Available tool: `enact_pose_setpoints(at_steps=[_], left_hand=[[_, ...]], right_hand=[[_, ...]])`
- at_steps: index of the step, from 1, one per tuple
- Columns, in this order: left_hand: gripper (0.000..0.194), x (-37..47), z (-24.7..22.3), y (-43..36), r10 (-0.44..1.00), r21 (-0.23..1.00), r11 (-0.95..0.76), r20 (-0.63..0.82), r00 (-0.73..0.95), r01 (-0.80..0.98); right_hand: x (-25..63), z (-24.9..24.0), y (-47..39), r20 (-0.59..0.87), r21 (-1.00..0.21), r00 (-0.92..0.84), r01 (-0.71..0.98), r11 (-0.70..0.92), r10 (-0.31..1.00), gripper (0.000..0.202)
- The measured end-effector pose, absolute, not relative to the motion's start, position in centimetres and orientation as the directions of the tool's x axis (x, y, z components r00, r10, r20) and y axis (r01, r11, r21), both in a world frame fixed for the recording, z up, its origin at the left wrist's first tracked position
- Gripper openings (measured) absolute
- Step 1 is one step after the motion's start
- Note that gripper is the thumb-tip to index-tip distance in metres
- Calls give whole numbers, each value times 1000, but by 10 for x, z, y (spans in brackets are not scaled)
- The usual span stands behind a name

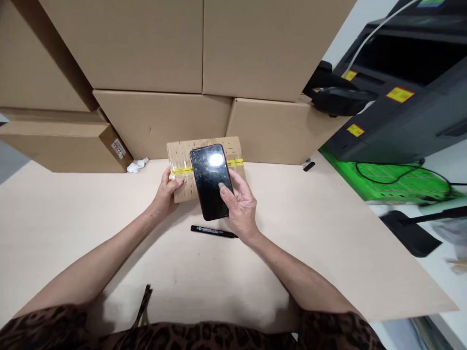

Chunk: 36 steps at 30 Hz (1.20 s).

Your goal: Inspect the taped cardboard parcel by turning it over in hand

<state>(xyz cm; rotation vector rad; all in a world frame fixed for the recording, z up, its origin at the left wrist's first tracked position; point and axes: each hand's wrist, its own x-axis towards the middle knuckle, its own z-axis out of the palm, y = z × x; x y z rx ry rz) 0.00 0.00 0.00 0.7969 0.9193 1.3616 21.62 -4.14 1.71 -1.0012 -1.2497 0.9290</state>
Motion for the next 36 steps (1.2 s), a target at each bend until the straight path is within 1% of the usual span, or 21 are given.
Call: enact_pose_setpoints(at_steps=[3,5,10,13,16,19,22,26,28,31,36], left_hand=[[136,1,3,-1,996,888,67,-85,-20,-456],[138,1,3,-2,996,884,69,-91,-25,-462],[130,0,0,-2,996,896,80,-92,-8,-437],[131,-1,-2,-2,996,899,75,-90,-14,-432],[133,-1,-2,-2,995,900,83,-102,-21,-428],[132,-1,-1,-2,995,906,80,-100,-27,-415],[132,-2,0,0,993,907,79,-109,-51,-415],[122,-2,3,0,995,915,52,-81,-56,-401],[118,-2,6,-1,996,919,31,-60,-62,-394],[119,-1,8,-2,995,922,26,-60,-77,-387],[115,-1,8,-4,996,924,22,-54,-75,-382]], right_hand=[[214,18,-42,273,-958,88,-69,279,958,64],[214,20,-42,261,-956,132,-101,275,956,64],[240,24,-32,286,-934,382,-93,344,879,67],[278,22,-23,291,-926,483,-75,370,826,62],[316,13,-18,188,-948,582,-104,301,791,63],[341,1,-20,93,-971,621,-115,208,778,77],[348,-9,-25,-21,-988,622,-132,79,782,88],[349,-16,-27,-131,-988,579,-146,-56,805,85],[350,-17,-27,-160,-985,553,-145,-95,817,82],[351,-14,-27,-189,-981,508,-128,-143,840,80],[351,-10,-29,-197,-980,452,-60,-190,870,79]])
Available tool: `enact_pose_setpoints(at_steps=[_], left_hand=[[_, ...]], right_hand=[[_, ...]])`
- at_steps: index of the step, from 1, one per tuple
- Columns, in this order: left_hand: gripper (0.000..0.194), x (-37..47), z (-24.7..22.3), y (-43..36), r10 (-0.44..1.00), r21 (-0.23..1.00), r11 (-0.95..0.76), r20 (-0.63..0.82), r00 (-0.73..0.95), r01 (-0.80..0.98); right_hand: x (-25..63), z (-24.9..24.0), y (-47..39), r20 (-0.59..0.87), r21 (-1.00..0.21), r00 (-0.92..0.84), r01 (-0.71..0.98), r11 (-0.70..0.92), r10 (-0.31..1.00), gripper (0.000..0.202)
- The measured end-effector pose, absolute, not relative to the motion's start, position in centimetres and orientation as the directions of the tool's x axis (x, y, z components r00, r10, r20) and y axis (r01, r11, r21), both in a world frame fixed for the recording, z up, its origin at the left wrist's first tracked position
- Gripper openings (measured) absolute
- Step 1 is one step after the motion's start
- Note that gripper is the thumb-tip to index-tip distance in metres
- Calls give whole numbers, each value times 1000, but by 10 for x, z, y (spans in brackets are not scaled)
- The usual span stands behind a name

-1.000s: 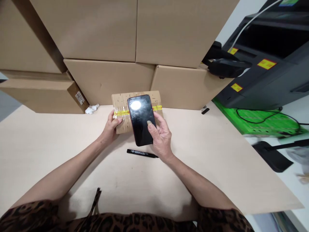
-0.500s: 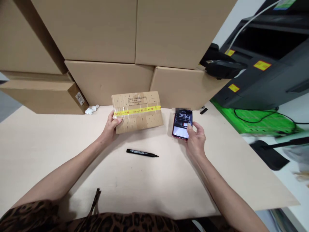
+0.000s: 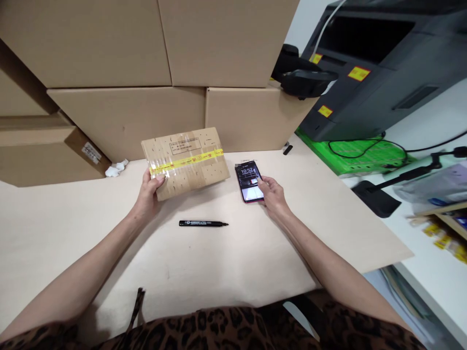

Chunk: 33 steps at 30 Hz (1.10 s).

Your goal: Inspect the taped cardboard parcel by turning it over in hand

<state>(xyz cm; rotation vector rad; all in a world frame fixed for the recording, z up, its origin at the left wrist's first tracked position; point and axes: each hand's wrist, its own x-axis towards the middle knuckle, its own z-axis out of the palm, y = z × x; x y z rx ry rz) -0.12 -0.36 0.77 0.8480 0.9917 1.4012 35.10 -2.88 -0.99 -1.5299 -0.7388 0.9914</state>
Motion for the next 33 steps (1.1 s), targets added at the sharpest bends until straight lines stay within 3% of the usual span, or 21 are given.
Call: enact_pose_setpoints(at_steps=[10,12,15,19,25,29,31,33], left_hand=[[124,-1,8,-3,996,920,33,-64,-67,-390],[124,0,9,-3,996,921,36,-66,-63,-388],[124,0,10,-3,996,922,43,-69,-53,-385],[124,0,11,-2,996,918,49,-73,-47,-394],[124,2,8,-1,997,902,44,-68,-39,-430],[116,0,7,1,992,891,54,-99,-75,-450],[102,-2,10,1,994,884,44,-85,-68,-465],[85,-4,14,1,998,874,5,-32,-46,-486]], right_hand=[[363,-5,-33,-164,-913,364,296,-281,917,88],[357,0,-37,-115,-793,362,528,-305,925,103],[342,11,-44,-125,-464,303,824,-326,945,122],[321,22,-47,-186,-250,263,919,-305,947,109],[317,15,-47,-91,-40,203,978,-207,975,84],[327,3,-48,4,-69,137,988,-137,991,84],[333,1,-43,117,-215,82,975,-55,990,85],[335,5,-35,224,-485,70,873,49,972,87]])
